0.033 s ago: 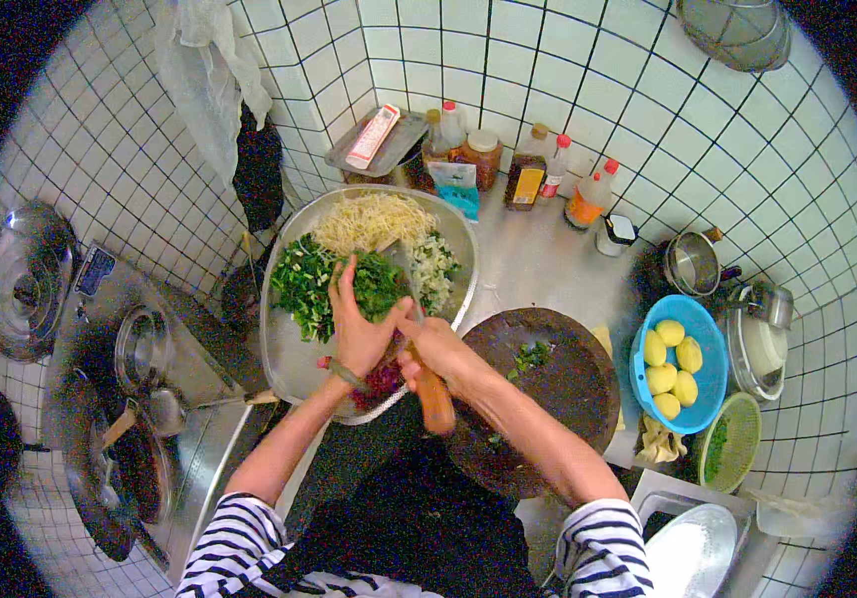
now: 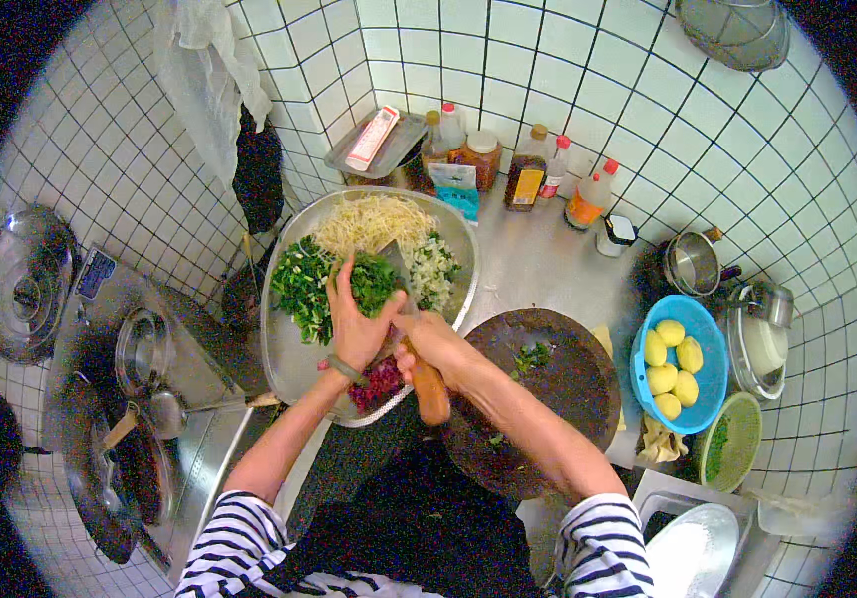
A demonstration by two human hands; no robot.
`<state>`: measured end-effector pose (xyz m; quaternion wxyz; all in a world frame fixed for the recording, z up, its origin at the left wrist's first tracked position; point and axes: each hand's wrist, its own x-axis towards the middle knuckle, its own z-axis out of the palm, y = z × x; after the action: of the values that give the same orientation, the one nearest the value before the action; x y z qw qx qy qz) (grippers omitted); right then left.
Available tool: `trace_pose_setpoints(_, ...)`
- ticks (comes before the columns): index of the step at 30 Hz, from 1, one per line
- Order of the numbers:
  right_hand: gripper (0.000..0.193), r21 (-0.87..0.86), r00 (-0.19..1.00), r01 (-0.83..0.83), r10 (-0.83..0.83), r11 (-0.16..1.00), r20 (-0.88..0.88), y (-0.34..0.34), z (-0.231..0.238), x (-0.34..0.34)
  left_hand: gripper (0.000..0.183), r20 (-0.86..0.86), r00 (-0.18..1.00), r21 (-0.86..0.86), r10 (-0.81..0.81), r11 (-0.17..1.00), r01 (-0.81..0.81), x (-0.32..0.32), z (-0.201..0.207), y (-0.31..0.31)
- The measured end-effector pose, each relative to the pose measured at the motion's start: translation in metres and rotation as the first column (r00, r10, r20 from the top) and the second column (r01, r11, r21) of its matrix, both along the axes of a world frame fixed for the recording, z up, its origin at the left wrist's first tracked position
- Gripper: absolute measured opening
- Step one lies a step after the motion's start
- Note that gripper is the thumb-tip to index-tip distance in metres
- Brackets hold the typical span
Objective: The person washes leafy green vegetables under running water in a double-basin sink, then moves to a wooden cutting board to chop the greens with a cleaver. The chopped greens are transferred to a tray with other prepared vegetables. The person also rinses the cleaver and a strainer under the tap.
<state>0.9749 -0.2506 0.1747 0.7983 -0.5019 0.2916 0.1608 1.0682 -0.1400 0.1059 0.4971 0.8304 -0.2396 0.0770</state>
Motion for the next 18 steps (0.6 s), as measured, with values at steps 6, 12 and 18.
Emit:
trace_pose_setpoints(6, 0.025, -0.08, 0.995, -0.1, 0.099, 0.992, -0.015, -0.013, -0.006, -0.005, 0.066, 0.285, 0.957, 0.152, 0.056, 0.983, -0.103, 0.061, -0.054, -0.013)
trace_pose_setpoints(12, 0.029, -0.078, 1.0, 0.01, -0.01, 0.997, -0.01, -0.043, 0.022, -0.114, 0.068, 0.384, 0.906, 0.651, -0.18, 0.748, -0.127, 0.086, -0.063, -0.015)
trace_pose_setpoints(18, 0.034, -0.503, 0.89, 0.404, -0.455, 0.764, 0.025, -0.08, -0.06, -0.22, 0.039, 0.535, 0.828, 0.219, -0.165, 0.974, 0.053, 0.097, -0.024, -0.008)
